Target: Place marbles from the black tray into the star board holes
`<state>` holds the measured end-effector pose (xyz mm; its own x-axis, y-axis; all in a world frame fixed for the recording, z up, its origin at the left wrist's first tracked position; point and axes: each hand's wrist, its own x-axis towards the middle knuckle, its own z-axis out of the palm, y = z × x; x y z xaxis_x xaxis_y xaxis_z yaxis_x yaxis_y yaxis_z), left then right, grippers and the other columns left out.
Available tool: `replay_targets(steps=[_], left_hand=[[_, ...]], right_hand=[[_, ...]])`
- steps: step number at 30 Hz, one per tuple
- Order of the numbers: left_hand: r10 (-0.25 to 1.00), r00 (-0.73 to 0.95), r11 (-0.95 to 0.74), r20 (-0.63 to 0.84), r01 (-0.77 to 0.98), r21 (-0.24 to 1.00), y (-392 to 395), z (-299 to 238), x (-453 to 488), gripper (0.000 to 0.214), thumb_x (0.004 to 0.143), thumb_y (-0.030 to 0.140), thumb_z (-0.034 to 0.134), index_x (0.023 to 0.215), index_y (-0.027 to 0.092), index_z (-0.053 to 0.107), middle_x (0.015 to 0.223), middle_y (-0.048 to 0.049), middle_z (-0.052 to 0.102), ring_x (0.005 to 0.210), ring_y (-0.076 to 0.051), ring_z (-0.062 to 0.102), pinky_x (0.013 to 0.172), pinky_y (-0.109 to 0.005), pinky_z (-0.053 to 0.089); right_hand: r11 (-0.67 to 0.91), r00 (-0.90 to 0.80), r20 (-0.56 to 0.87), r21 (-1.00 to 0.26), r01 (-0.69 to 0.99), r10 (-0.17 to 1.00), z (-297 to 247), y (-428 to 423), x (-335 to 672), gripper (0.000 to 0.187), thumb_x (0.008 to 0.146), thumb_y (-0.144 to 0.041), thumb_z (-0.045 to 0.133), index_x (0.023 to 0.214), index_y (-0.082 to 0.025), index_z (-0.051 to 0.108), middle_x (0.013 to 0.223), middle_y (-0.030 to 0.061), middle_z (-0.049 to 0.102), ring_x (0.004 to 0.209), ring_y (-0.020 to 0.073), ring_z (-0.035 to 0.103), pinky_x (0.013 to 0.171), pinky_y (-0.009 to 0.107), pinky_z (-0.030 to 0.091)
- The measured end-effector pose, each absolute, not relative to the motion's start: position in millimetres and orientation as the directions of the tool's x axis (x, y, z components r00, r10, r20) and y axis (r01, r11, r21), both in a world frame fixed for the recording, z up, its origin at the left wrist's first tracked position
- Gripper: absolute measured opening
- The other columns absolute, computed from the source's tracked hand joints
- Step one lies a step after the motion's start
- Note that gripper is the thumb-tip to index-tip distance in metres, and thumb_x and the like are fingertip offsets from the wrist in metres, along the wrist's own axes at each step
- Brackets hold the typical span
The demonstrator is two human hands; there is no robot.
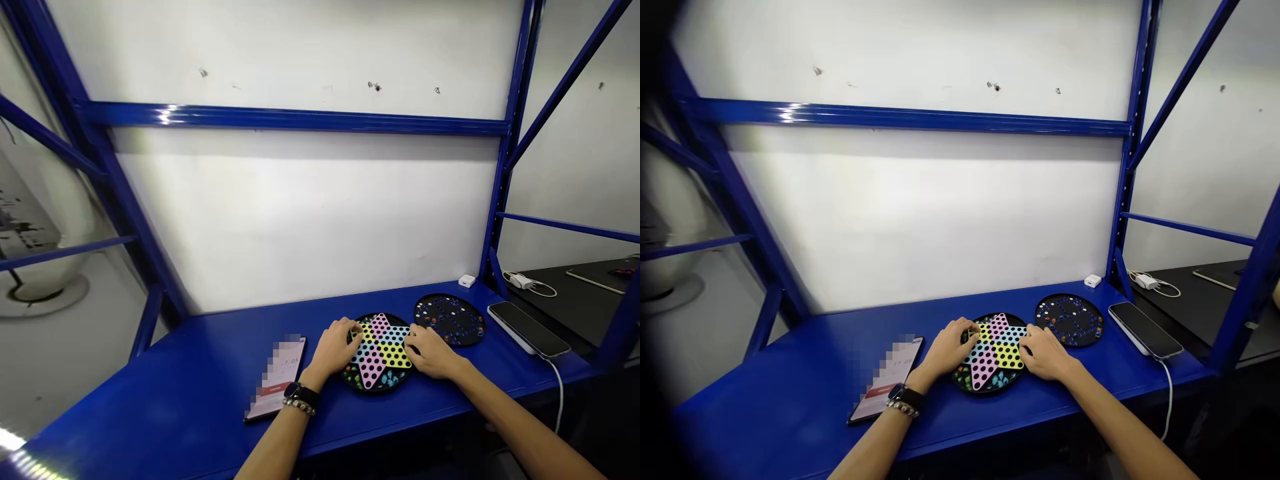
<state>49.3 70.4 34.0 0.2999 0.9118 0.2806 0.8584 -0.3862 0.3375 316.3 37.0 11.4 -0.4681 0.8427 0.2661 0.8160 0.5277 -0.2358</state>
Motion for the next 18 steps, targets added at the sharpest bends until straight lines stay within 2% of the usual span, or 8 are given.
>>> replay_targets(steps=[7,12,15,18], left_hand=[[0.917,0.295,-0.375,0.267,0.864,0.336,73.0,31.3,48.1,0.022,0.093,0.033,0.05,0.099,0.025,0.07,0.109,-0.004,0.072,0.101,-0.025,0.063,0.086,-0.036,0.048],[0.914,0.305,-0.383,0.268,0.864,0.326,72.6,31.9,48.1,0.023,0.094,0.034,0.049,0.099,0.025,0.069,0.109,-0.004,0.071,0.101,-0.025,0.063,0.085,-0.036,0.047],[0.914,0.304,-0.383,0.271,0.865,0.323,72.1,32.5,48.4,0.024,0.095,0.033,0.047,0.099,0.026,0.07,0.109,-0.0041,0.071,0.101,-0.025,0.063,0.086,-0.035,0.047],[0.914,0.303,-0.383,0.27,0.866,0.322,71.8,32.7,48.7,0.025,0.095,0.033,0.046,0.1,0.025,0.07,0.109,-0.0044,0.071,0.101,-0.025,0.063,0.086,-0.035,0.047]], right_hand=[[0.576,-0.53,0.236,-0.21,0.79,0.814,7.4,39.4,318.3,0.038,0.106,-0.029,0.034,0.078,-0.019,0.057,0.093,0.0036,0.058,0.084,0.0166,0.055,0.076,0.032,0.038],[0.559,-0.493,0.285,-0.237,0.795,0.822,5.3,40.5,316.5,0.043,0.108,-0.03,0.026,0.077,-0.021,0.054,0.089,0.0025,0.057,0.076,0.0153,0.053,0.072,0.03,0.038],[0.494,-0.379,0.363,-0.314,0.811,0.852,3.9,47.6,321.0,0.044,0.108,-0.032,0.023,0.077,-0.021,0.052,0.084,0.0024,0.056,0.073,0.0152,0.053,0.07,0.029,0.039],[0.338,-0.176,0.42,-0.35,0.874,0.89,5.6,57.8,334.1,0.045,0.108,-0.033,0.022,0.078,-0.021,0.054,0.083,0.0039,0.058,0.073,0.0162,0.056,0.07,0.028,0.039]])
